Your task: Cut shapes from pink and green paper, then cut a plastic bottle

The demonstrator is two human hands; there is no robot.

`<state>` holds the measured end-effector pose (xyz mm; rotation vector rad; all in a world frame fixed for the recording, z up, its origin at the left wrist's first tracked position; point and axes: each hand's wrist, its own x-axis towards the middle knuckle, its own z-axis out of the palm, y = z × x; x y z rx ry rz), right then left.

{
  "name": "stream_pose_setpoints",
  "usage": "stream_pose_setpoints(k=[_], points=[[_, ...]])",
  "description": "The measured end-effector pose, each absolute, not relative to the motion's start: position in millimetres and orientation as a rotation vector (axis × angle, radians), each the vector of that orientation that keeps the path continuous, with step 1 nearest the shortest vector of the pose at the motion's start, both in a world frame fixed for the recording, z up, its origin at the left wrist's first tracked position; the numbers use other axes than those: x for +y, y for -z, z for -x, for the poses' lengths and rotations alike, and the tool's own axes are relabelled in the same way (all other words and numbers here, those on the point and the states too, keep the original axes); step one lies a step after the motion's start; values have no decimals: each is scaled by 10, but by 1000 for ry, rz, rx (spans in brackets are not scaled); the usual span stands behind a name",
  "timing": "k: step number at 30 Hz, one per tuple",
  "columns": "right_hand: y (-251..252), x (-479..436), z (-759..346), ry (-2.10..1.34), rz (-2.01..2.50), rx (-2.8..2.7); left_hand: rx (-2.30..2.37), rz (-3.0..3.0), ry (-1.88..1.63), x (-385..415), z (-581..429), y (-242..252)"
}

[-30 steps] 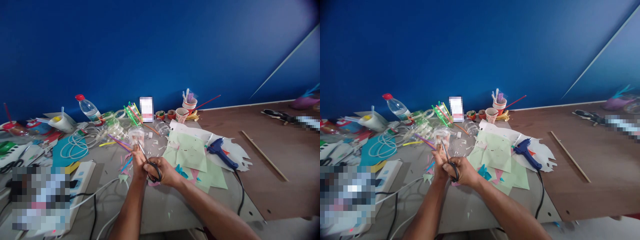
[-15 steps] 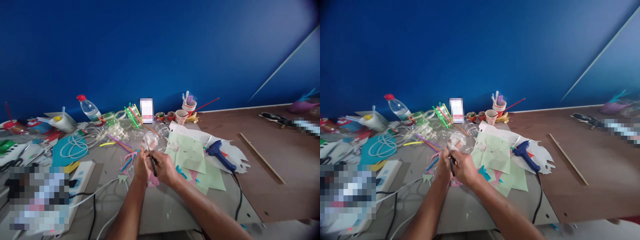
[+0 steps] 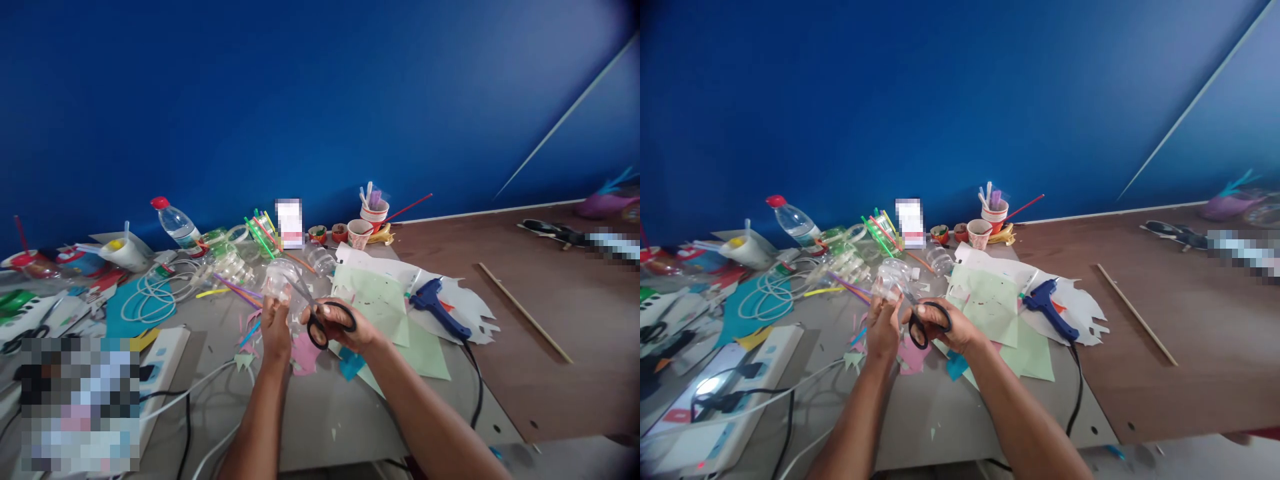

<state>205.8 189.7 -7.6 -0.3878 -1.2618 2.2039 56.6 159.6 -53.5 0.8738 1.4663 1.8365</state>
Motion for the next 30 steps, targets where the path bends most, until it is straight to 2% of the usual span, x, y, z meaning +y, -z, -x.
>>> stream_pose_setpoints(k=[11, 30], points=[[178, 1995, -2110, -2313, 362, -1409, 1709, -1119, -1804, 1563, -514, 465], [169, 2043, -2198, -2327, 394, -1508, 1588, -919, -2024, 1594, -468, 550]])
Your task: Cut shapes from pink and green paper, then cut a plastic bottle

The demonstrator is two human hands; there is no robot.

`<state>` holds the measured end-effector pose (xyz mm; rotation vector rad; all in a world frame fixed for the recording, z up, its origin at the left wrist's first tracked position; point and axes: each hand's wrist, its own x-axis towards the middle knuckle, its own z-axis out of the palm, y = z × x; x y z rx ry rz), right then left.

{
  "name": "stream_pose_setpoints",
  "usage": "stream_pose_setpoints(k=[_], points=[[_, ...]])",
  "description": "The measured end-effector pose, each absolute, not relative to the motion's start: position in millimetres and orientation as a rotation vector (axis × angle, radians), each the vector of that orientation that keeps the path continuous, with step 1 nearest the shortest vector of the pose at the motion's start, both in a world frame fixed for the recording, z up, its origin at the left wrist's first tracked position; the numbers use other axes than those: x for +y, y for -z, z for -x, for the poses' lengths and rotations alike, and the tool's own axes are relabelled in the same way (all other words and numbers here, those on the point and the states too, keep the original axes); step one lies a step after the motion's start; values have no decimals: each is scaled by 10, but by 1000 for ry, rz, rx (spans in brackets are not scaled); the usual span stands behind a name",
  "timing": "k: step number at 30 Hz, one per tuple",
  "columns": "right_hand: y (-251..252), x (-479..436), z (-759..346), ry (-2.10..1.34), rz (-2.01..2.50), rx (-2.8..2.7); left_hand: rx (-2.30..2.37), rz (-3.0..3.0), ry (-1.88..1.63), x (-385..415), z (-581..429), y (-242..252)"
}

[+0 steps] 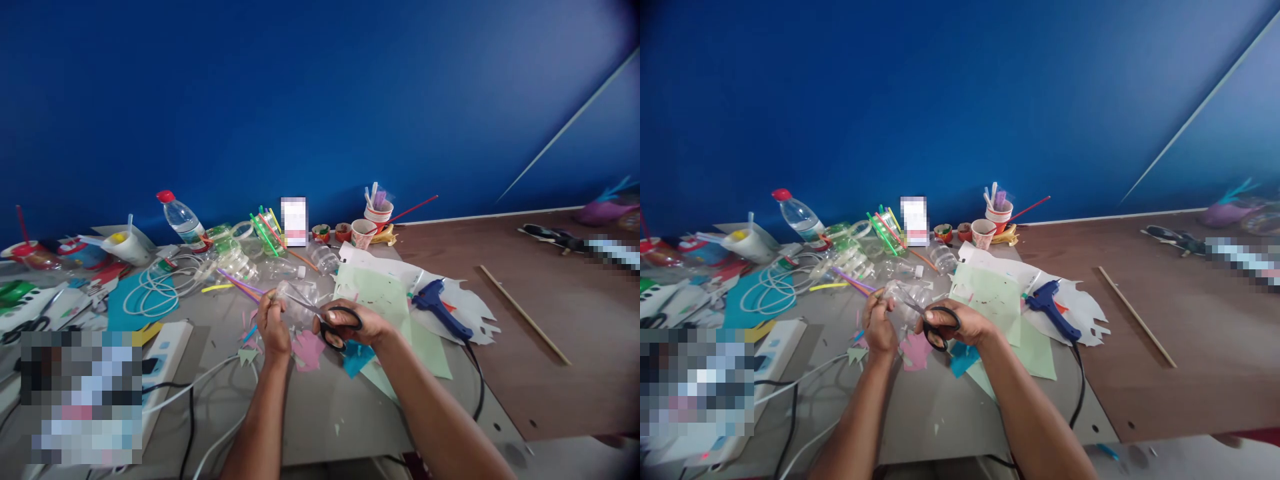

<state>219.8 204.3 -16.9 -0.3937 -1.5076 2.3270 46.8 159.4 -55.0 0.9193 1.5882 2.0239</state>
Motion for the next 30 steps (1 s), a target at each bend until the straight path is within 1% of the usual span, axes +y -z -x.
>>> stream_pose_setpoints(k=[3, 11, 21, 26, 30], points=[[177, 2049, -2215, -2338, 395, -1504, 1600, -894, -2042, 1591, -461, 551], [184, 2037, -2215, -2377, 391, -1467, 1830, -948, -2012, 1583, -391, 517], [165, 2031, -2226, -2376, 443, -1487, 1717, -748, -2059, 1616, -343, 617], [114, 1984, -2157, -2344, 520, -1454, 1774, -854, -1988, 1560, -386, 538], [89, 1993, -2152, -2277, 551, -1375, 1701, -969, -1964, 1543, -430, 522]])
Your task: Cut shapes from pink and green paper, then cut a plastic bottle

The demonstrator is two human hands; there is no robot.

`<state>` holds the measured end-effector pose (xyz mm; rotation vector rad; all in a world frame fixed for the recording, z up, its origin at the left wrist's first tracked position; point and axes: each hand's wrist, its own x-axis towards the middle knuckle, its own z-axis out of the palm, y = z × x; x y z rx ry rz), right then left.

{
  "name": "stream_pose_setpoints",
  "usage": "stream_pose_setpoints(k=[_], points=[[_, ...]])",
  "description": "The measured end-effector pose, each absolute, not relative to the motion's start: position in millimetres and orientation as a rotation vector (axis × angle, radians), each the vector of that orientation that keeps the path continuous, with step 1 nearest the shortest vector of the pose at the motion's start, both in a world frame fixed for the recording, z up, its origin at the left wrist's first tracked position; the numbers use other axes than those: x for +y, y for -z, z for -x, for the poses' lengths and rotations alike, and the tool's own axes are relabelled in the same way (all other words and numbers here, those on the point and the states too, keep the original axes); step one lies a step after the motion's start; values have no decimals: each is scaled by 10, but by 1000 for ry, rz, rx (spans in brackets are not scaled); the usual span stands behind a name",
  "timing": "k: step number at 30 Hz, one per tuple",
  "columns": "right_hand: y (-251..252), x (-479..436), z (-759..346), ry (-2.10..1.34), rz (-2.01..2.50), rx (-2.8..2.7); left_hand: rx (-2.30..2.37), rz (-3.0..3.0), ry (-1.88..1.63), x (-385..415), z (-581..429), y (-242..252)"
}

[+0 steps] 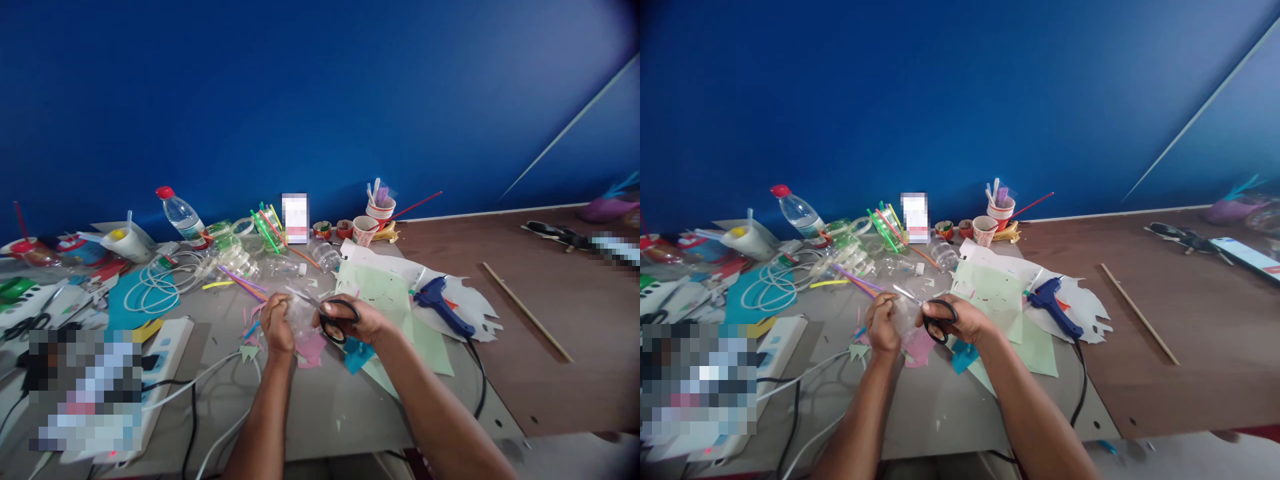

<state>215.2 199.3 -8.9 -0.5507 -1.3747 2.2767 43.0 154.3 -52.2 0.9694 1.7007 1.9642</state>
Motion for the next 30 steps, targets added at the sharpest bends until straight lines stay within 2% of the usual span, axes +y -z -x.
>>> stream_pose_setpoints(k=[8, 22, 30], points=[[63, 2010, -2260, -2351, 347, -1456, 1831, -952, -2013, 1570, -365, 584], [94, 2013, -2242, -2424, 489, -1440, 1855, -931, -2034, 1540, -382, 563], [53, 1988, -2206, -2339, 572, -1412, 1847, -860, -2029, 1549, -402, 550]])
